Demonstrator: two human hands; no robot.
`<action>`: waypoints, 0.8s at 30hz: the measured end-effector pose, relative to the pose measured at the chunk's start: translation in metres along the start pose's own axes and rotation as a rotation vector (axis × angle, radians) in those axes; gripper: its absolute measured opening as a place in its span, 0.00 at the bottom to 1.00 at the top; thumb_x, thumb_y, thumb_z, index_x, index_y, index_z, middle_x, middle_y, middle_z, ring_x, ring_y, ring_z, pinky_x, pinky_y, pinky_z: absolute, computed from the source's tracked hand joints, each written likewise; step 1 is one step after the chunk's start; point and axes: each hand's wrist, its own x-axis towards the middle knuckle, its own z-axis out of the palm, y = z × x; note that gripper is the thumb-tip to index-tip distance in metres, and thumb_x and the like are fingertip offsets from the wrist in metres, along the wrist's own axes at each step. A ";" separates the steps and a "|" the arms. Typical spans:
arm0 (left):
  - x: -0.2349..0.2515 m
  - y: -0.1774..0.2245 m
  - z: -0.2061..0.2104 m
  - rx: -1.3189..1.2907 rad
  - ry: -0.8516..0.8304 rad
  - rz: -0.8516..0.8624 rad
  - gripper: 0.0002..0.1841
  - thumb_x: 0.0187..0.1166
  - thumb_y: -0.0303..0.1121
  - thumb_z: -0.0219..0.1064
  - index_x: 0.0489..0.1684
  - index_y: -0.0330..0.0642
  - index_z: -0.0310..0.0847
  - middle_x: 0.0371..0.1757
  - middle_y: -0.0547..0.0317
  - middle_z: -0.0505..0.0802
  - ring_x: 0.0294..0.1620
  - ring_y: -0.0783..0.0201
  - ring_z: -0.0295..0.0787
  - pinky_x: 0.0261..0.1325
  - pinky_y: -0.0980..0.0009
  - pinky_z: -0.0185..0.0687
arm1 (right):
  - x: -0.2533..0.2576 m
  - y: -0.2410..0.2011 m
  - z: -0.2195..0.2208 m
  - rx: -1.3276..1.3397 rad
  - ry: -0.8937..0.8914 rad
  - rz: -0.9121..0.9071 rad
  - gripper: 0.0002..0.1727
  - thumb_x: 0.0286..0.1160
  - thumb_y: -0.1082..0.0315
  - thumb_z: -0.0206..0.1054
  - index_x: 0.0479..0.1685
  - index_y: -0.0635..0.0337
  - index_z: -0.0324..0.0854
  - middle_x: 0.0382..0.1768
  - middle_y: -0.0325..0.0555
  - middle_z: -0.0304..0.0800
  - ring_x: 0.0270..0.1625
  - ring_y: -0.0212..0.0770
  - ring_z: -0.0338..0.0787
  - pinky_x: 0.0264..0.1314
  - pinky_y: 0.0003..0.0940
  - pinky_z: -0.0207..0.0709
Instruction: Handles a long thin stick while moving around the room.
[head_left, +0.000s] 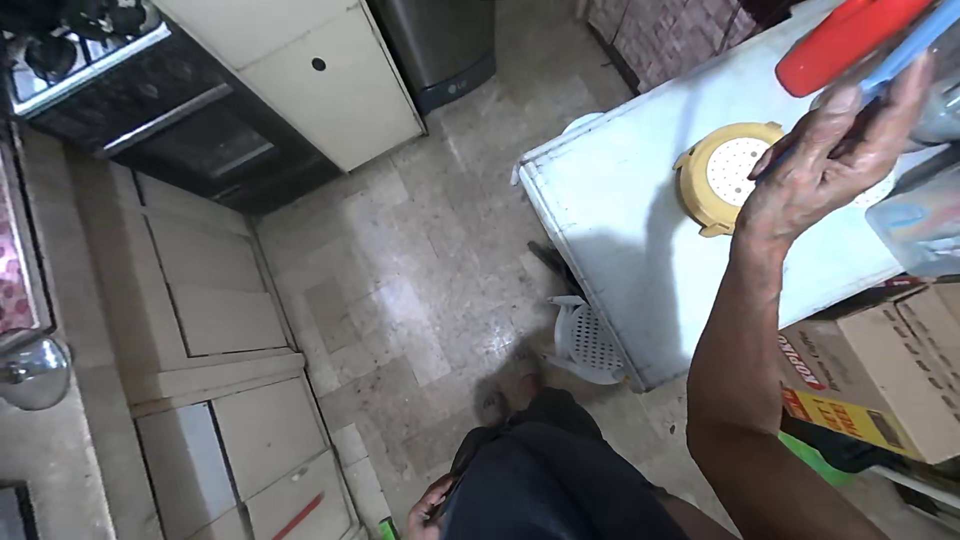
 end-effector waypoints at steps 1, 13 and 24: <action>0.002 -0.003 -0.001 -0.010 -0.004 0.008 0.19 0.76 0.22 0.65 0.65 0.33 0.86 0.71 0.48 0.89 0.72 0.60 0.86 0.77 0.62 0.82 | -0.001 0.000 -0.001 0.001 -0.003 0.006 0.26 0.91 0.69 0.53 0.80 0.80 0.61 0.37 0.44 0.80 0.20 0.32 0.76 0.19 0.31 0.79; 0.010 0.001 -0.005 0.036 -0.019 0.066 0.19 0.73 0.20 0.64 0.63 0.29 0.86 0.71 0.43 0.88 0.74 0.59 0.84 0.78 0.64 0.79 | 0.000 -0.012 -0.008 -0.016 -0.005 0.013 0.26 0.91 0.68 0.53 0.80 0.78 0.62 0.40 0.45 0.81 0.21 0.31 0.76 0.21 0.30 0.79; 0.002 -0.015 -0.008 -0.007 -0.017 0.106 0.18 0.76 0.22 0.64 0.65 0.28 0.85 0.71 0.44 0.88 0.74 0.58 0.85 0.79 0.62 0.79 | -0.094 0.100 0.023 -0.804 -0.713 0.772 0.24 0.89 0.53 0.56 0.75 0.55 0.81 0.65 0.70 0.87 0.69 0.74 0.83 0.68 0.76 0.71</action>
